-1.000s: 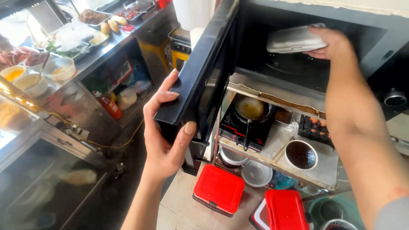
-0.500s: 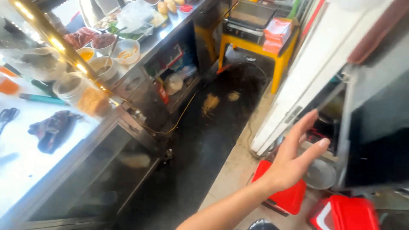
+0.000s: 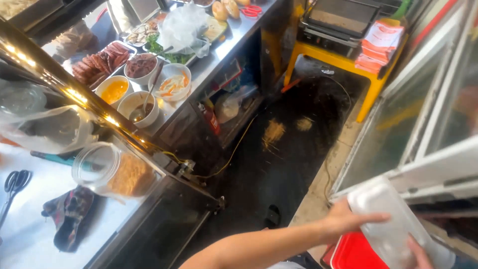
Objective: Preparing sandwiches by heating ingredients in a microwave and assembling them with meat and vegetables in bread rolls.
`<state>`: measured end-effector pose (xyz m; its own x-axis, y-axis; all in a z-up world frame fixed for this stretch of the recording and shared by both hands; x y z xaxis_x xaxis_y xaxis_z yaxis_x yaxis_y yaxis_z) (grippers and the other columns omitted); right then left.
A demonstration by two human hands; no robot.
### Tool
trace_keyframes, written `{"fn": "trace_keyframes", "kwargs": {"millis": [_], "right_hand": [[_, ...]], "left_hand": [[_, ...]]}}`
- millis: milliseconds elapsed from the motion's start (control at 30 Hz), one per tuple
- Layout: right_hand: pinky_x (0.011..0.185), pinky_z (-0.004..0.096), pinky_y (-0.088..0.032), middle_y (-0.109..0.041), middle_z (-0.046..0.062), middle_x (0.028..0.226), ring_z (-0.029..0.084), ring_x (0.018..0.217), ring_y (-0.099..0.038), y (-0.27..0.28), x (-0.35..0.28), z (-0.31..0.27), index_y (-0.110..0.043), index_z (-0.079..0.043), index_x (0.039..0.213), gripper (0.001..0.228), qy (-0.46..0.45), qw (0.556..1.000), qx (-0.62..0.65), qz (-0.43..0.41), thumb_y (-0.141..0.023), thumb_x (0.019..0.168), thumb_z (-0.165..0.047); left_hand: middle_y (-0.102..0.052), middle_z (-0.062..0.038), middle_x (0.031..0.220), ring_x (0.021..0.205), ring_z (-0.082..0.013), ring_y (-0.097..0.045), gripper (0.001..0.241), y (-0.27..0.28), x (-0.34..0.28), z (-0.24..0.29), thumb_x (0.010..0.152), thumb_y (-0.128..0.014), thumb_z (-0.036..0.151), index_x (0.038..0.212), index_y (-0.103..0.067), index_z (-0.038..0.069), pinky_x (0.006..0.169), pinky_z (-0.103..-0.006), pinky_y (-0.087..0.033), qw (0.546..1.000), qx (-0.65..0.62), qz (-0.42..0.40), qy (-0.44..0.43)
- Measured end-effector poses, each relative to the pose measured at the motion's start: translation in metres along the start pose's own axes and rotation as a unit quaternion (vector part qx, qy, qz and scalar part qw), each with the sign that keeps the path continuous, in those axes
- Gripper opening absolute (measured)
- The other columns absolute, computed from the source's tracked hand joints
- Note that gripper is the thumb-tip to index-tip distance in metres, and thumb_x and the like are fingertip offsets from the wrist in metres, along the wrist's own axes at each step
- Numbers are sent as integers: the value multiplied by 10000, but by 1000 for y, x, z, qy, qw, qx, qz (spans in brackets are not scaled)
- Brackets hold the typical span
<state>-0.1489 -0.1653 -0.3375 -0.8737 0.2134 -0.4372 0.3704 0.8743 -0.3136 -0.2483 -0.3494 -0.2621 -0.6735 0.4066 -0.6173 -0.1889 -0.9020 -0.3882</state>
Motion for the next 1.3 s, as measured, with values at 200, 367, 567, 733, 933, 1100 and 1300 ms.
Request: {"fn": "trace_keyframes", "kwargs": {"millis": [200, 367, 567, 733, 933, 1100, 1300], "right_hand": [[1042, 391, -429, -577, 177, 1389, 297, 1237, -551, -256, 214, -74, -471, 72, 1459, 534, -59, 991, -36, -119, -500, 950, -88], [1130, 577, -392, -593, 236, 1345, 297, 1260, -554, -438, 322, -85, -436, -37, 1515, 562, -90, 915, -170, -355, -541, 975, -154], [920, 544, -534, -706, 289, 1123, 338, 1051, -687, -611, 420, -75, -567, 58, 1412, 580, -136, 861, -223, -436, -701, 893, -165], [794, 559, -578, -738, 285, 1017, 349, 937, -727, -712, 518, -68, -650, 96, 1222, 450, -179, 798, -275, -505, -743, 864, -160], [622, 480, -614, -763, 250, 828, 297, 725, -757, -813, 607, -17, -693, 111, 1006, 341, -253, 669, -344, -608, -770, 853, -184], [585, 401, -617, -762, 203, 764, 233, 661, -761, -894, 594, 9, -693, 106, 969, 384, -351, 531, -354, -685, -774, 854, -250], [666, 444, -649, -773, 232, 943, 294, 799, -774, -932, 569, 40, -706, 89, 1053, 406, -538, 508, -315, -594, -773, 881, -273]], "left_hand": [[-759, -8, 1156, 1009, -90, -685, 569, 181, 63, 178, 675, -829, 281, 1218, -735, 140, 905, -262, -569, 953, -45, 229, -195], [-760, -174, 1007, 927, -277, -751, 697, 317, 60, 286, 558, -1005, 317, 1116, -725, 9, 753, -438, -662, 915, -55, 302, -261], [-693, -324, 1067, 848, -357, -746, 830, 461, 108, 338, 944, -601, 657, 1351, -558, -65, 704, -421, -647, 819, -238, 424, -306], [-589, -213, 1168, 1226, -417, -605, 810, 535, 154, 367, 773, -794, 659, 1289, -601, 65, 1096, -496, -455, 680, -181, 686, -182], [-642, -97, 766, 815, -272, -686, 212, 596, 161, 415, 984, -679, 288, 942, -733, 87, 827, -389, -514, 478, -80, 823, -297], [-729, -202, 809, 935, -427, -704, 378, 539, 107, 489, 1039, -459, 441, 1047, -724, 171, 785, -506, -509, 474, -59, 846, -238], [-589, -69, 491, 414, -181, -555, 735, 500, 161, 494, 1061, -254, 555, 1545, -452, 38, 524, -306, -509, 466, 152, 833, -255]]}}
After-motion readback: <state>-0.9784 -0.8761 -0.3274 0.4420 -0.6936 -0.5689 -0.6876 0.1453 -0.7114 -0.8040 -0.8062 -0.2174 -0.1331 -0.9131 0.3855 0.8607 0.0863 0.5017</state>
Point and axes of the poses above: each hand's wrist, its own x-axis towards the middle knuckle, its own y-axis out of the back of the hand, z = x × y, the point moved 3 cm from there along x, towards the middle knuckle
